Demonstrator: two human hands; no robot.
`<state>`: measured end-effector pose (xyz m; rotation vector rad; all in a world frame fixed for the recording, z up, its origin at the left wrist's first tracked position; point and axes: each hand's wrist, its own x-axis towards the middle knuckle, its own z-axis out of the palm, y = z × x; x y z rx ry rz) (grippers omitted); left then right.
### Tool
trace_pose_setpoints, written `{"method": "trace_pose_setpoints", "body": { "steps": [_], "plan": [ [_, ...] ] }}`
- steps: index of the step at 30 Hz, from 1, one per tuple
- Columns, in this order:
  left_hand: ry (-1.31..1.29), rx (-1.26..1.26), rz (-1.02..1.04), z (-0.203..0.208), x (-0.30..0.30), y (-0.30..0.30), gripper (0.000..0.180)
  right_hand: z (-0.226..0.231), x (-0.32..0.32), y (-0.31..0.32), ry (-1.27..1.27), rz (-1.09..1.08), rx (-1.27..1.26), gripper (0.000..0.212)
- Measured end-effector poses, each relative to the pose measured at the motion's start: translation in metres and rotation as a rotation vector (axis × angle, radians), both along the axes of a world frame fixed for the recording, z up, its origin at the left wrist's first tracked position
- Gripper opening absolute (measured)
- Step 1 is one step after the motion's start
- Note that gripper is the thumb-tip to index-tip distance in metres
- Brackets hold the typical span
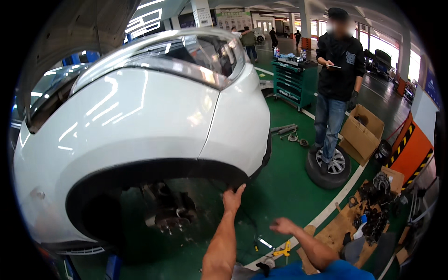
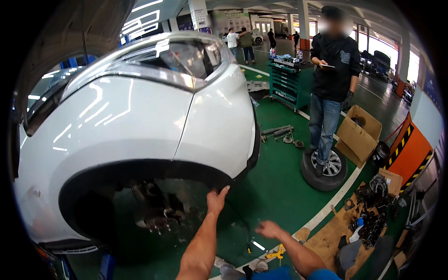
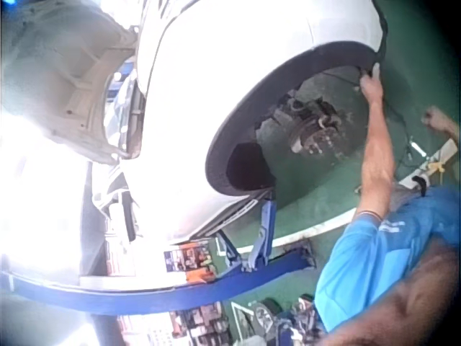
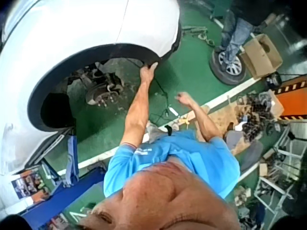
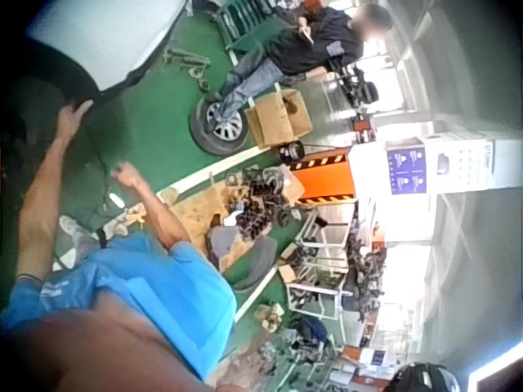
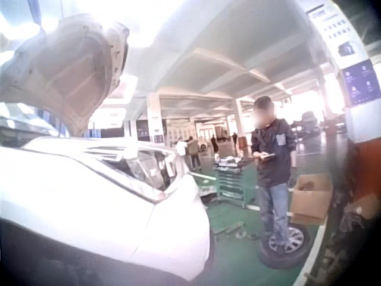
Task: The person aligns and secures a black plastic wheel arch liner inside the front wheel well of a white car. They repeatedly press and adjust the liner edges to fit the contours of the wheel well, using both hands to hold and position the part.
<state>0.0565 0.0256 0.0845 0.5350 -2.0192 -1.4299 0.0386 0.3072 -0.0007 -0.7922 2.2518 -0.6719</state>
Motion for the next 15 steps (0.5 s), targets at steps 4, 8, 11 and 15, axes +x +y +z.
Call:
{"method": "trace_pose_setpoints", "body": {
  "steps": [4, 8, 11, 15],
  "plan": [
    [-0.147, -0.037, 0.019, 0.021, 0.005, 0.005, 0.055, 0.245, 0.020, -0.064, 0.206, 0.364, -0.371, 0.027],
    [-0.169, -0.041, 0.018, 0.004, -0.008, 0.005, 0.057, 0.373, 0.073, -0.092, 0.696, 0.769, -0.720, 0.019],
    [-0.075, 0.012, -0.012, -0.009, 0.008, -0.015, 0.056, 0.420, 0.126, -0.115, 0.799, 1.154, -0.693, 0.019],
    [0.135, 0.104, -0.119, -0.012, -0.023, 0.002, 0.045, 0.458, 0.177, -0.106, 0.927, 1.338, -0.692, 0.023]
  ]
}}
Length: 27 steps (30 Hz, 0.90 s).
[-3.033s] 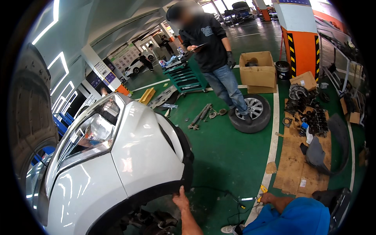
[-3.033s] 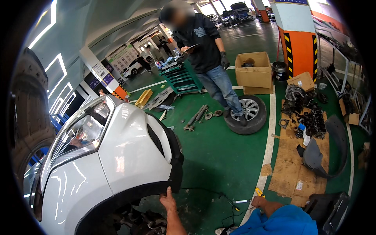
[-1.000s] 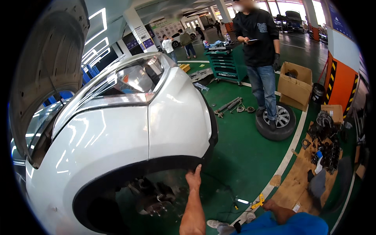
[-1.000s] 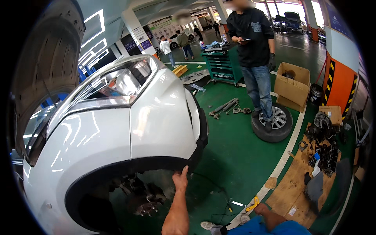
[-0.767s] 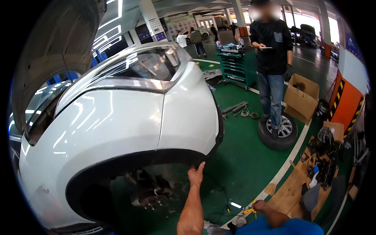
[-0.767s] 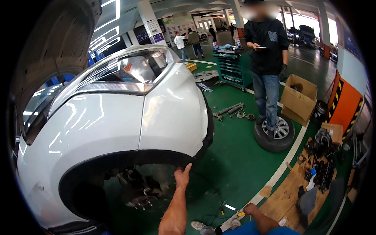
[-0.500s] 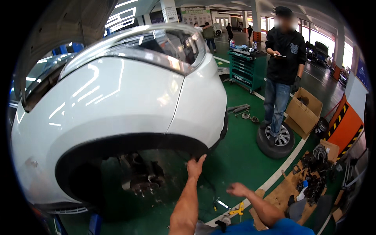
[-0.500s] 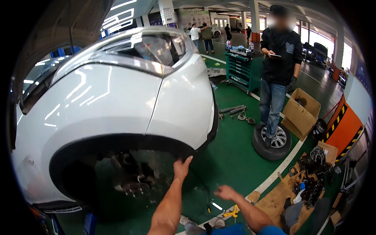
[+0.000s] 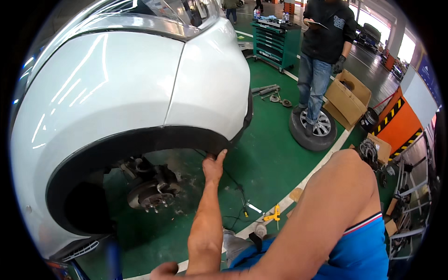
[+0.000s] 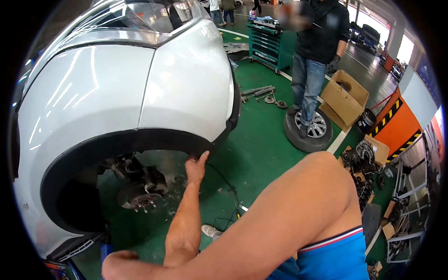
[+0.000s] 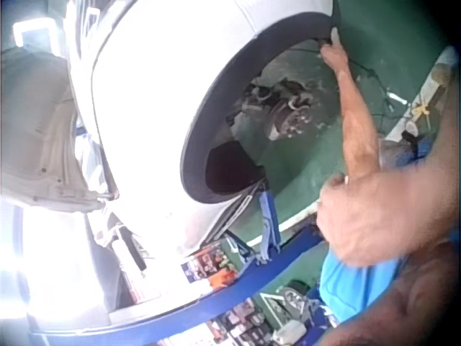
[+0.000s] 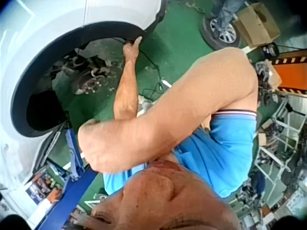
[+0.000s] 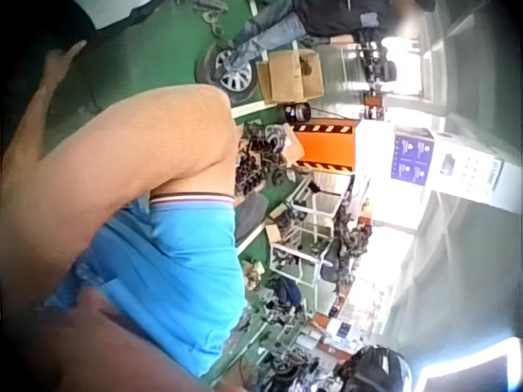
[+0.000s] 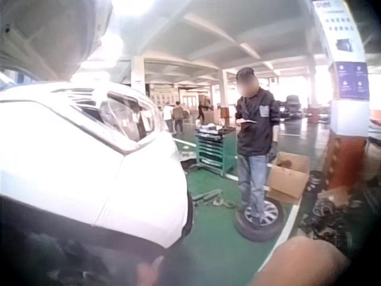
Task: The person aligns and secures a black plastic wheel arch liner inside the front wheel well of a white car. They repeatedly press and adjust the liner edges to fit the contours of the wheel well, using both hands to hold and position the part.
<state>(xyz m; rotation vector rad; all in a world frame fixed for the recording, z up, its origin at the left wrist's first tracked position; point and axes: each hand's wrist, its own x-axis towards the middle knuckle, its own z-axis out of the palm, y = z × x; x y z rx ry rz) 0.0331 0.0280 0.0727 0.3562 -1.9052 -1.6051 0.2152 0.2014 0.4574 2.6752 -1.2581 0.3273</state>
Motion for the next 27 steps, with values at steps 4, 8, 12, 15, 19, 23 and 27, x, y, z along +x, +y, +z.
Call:
{"method": "trace_pose_setpoints", "body": {
  "steps": [4, 8, 12, 15, 19, 23, 27],
  "plan": [
    [-0.263, -0.052, 0.065, 0.028, 0.023, -0.002, 0.038, -0.012, -0.005, 0.004, -0.093, -0.073, -0.178, 0.022],
    [-0.012, 0.083, 0.005, 0.007, 0.018, -0.004, 0.036, 0.000, -0.003, 0.015, -0.093, -0.138, -0.189, 0.019],
    [-0.066, -0.013, 0.050, 0.007, 0.015, -0.005, 0.044, 0.011, -0.010, 0.036, -0.104, -0.191, -0.202, 0.017],
    [-0.172, -0.138, 0.083, 0.009, 0.007, 0.006, 0.053, 0.018, -0.026, 0.057, -0.101, -0.298, -0.171, 0.016],
    [-0.120, -0.129, 0.112, 0.005, 0.025, -0.012, 0.047, -0.014, -0.084, 0.077, -0.086, -0.420, 0.006, 0.016],
    [-0.037, -0.079, 0.050, 0.003, 0.013, -0.006, 0.048, -0.113, -0.127, 0.097, -0.139, -0.744, 0.107, 0.020],
    [0.004, 0.007, 0.014, -0.011, 0.009, -0.009, 0.045, -0.262, -0.155, 0.115, -0.293, -1.106, 0.635, 0.032]
  ]
}}
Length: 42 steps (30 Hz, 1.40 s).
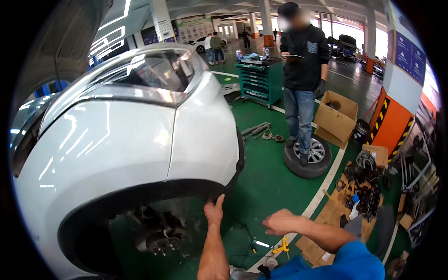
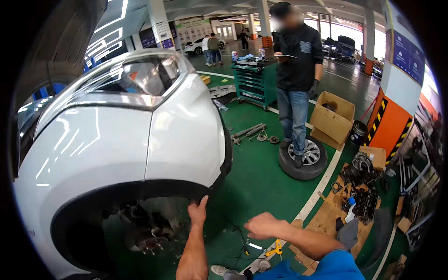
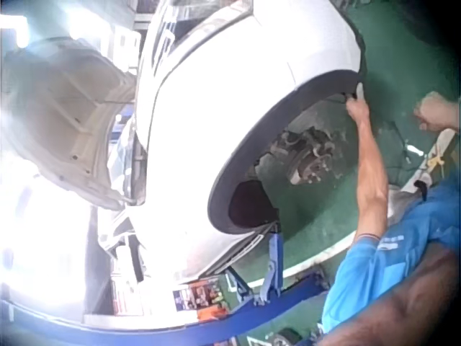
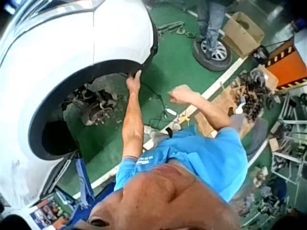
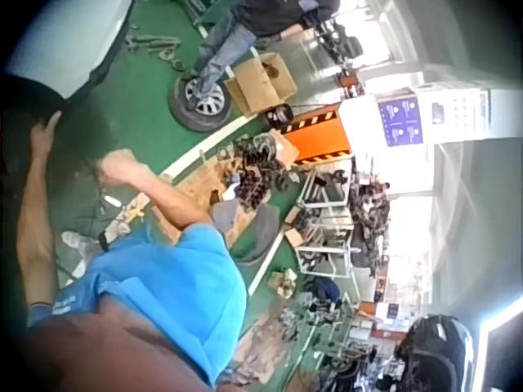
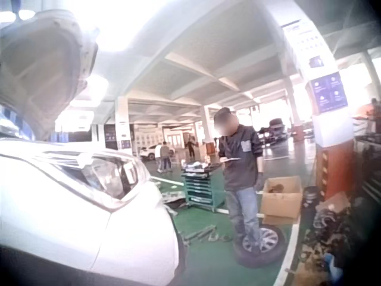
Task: The person aligns and secures a black plastic wheel arch liner inside the front wheel well of a white car. They repeatedly press and adjust the liner edges to fit the contours of the wheel well, using both hands to hold and position the part.
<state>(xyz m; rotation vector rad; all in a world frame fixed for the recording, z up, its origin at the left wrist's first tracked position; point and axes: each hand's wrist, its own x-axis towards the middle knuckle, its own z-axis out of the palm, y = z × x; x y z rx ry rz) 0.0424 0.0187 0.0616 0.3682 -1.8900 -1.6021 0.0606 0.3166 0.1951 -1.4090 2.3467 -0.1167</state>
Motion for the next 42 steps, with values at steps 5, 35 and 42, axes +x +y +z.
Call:
{"method": "trace_pose_setpoints", "body": {
  "steps": [5, 35, 42],
  "plan": [
    [-0.034, 0.097, -0.023, 0.020, 0.008, 0.010, 0.036, -0.217, 0.007, 0.062, -0.288, -0.309, 0.271, 0.041],
    [-0.017, -0.129, -0.012, 0.025, 0.011, 0.015, 0.039, -0.397, 0.087, 0.179, -0.551, -0.761, 0.166, 0.041],
    [0.028, -0.085, -0.029, 0.024, 0.010, 0.019, 0.038, -0.425, 0.105, 0.202, -0.753, -0.832, 0.285, 0.037]
  ]
}}
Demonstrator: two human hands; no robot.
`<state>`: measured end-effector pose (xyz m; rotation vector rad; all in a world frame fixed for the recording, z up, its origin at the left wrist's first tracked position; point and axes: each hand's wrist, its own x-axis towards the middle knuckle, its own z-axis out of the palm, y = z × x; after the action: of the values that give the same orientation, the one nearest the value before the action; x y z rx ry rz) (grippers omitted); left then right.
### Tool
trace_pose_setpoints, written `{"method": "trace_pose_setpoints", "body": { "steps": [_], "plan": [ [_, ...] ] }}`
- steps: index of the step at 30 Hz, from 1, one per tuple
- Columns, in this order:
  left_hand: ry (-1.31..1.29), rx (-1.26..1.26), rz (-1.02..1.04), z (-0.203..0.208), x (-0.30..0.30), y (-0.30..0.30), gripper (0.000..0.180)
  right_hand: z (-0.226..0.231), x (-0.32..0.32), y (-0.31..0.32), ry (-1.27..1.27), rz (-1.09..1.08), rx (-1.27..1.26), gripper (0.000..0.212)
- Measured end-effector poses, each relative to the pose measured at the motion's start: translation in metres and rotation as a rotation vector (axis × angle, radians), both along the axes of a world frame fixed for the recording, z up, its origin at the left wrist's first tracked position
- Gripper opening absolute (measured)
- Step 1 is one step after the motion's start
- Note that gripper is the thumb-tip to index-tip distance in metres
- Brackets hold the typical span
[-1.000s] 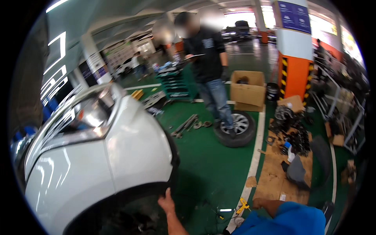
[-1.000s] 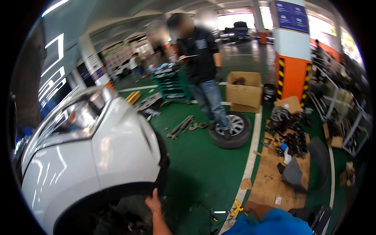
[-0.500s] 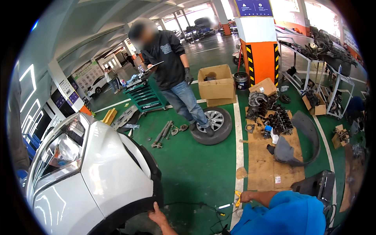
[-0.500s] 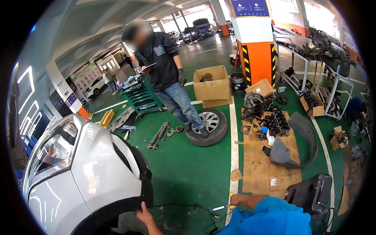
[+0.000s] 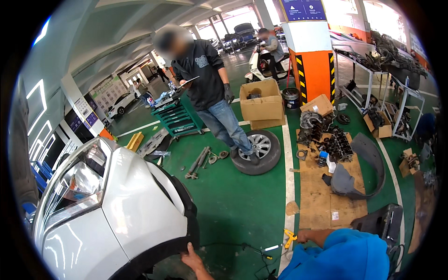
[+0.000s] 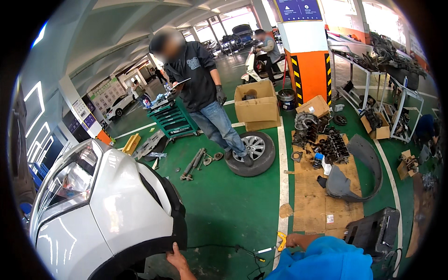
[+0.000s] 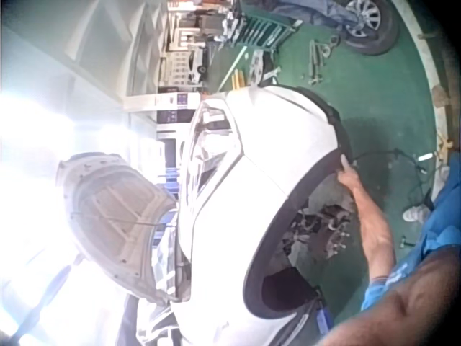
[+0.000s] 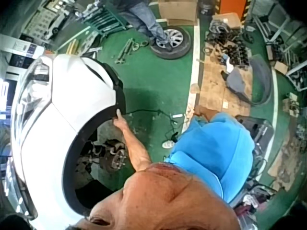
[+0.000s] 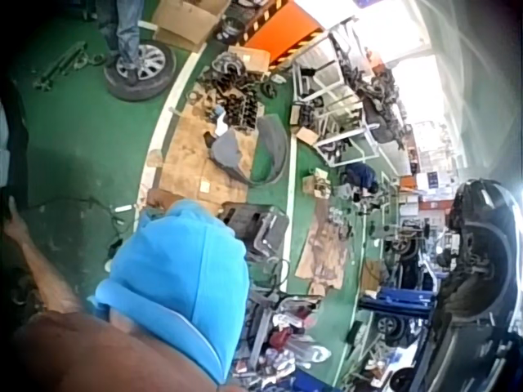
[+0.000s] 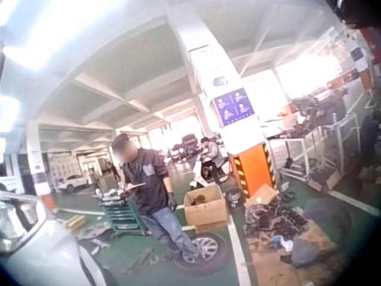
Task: The person aligns and secures a black plastic wheel arch liner inside the front wheel well of a white car. They repeatedly press and adjust the liner edges to fit the contours of the wheel well, using both hands to hold and position the part.
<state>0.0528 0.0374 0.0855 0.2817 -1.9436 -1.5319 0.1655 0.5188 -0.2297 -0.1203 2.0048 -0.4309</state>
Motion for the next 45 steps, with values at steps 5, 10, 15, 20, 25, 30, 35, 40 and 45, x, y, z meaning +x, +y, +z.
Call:
{"method": "trace_pose_setpoints", "body": {
  "steps": [5, 10, 15, 20, 25, 30, 35, 40, 45],
  "plan": [
    [0.034, 0.043, -0.038, -0.004, -0.008, 0.003, 0.037, -0.004, 0.000, 0.002, 0.046, 0.078, -0.020, 0.031],
    [-0.032, 0.041, -0.052, 0.001, 0.001, 0.000, 0.035, 0.022, -0.005, -0.019, 0.061, 0.141, -0.004, 0.019],
    [-0.016, 0.034, -0.057, 0.000, -0.004, 0.000, 0.036, 0.026, -0.009, -0.022, 0.044, -0.065, -0.018, 0.031],
    [-0.006, 0.054, -0.070, 0.001, -0.001, 0.000, 0.037, 0.033, -0.004, -0.022, 0.065, -0.153, -0.035, 0.035],
    [0.008, 0.071, -0.057, 0.012, 0.000, 0.011, 0.032, 0.027, -0.003, -0.018, 0.050, -0.130, -0.057, 0.034],
    [-0.022, 0.083, -0.026, -0.002, 0.001, -0.005, 0.033, 0.043, -0.002, -0.031, 0.029, -0.155, -0.034, 0.032],
    [-0.008, 0.092, -0.037, 0.003, -0.010, 0.010, 0.036, 0.013, -0.003, -0.009, 0.153, 0.048, -0.108, 0.031],
    [-0.037, 0.061, 0.000, 0.005, 0.004, 0.002, 0.036, 0.035, 0.001, -0.026, 0.039, -0.180, -0.065, 0.031],
    [-0.028, 0.073, -0.008, 0.002, 0.001, 0.001, 0.036, 0.052, -0.001, -0.031, -0.001, -0.167, -0.023, 0.026]
  ]
}}
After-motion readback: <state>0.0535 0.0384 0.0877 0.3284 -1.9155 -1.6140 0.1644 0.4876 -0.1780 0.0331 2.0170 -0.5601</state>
